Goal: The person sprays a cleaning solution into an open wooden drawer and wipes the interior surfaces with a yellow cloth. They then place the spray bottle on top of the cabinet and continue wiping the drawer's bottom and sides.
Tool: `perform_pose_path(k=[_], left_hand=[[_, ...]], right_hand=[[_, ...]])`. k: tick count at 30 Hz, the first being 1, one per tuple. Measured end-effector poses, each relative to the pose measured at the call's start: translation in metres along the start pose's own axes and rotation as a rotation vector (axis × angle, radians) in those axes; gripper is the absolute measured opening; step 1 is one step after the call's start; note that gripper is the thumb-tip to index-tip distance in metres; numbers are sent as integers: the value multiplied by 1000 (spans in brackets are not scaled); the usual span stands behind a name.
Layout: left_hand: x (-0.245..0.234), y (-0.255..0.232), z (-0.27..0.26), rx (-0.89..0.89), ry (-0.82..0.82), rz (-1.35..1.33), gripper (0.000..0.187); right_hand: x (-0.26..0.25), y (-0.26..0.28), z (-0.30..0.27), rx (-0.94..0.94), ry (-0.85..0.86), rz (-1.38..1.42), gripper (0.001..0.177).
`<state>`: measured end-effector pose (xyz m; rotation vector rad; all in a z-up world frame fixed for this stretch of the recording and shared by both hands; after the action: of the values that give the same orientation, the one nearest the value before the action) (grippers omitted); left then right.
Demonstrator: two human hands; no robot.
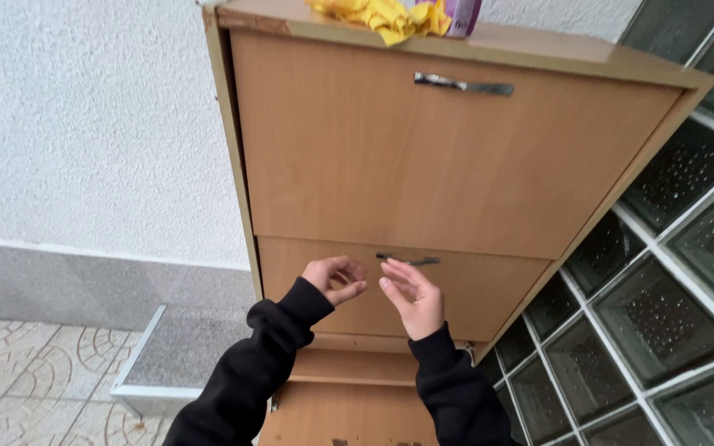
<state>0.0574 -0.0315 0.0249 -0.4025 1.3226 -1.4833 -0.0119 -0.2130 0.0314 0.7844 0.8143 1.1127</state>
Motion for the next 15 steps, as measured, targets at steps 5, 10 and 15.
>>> perform_pose_path(k=[5,10,15], left_hand=[[-12,-41,27,100,2,-11,24],[-28,-83,48,179,-24,-14,23],[-44,-120,69,247,-13,17,26]], right_hand=[[-9,38,26,-99,-26,7,39],[-17,68,51,-185,-49,-25,38],[-26,99,78,-255,-82,-35,39]])
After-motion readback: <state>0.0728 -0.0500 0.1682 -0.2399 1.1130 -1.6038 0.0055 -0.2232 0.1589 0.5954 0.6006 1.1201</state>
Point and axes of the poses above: each hand's wrist, its own z-axis towards the middle knuckle, its own x-axis out of the palm, y = z × x, the point moved 7 cm from there along z, towards the middle knuckle, and after that the axes turned 4 degrees about y, right-handed, at the moved point
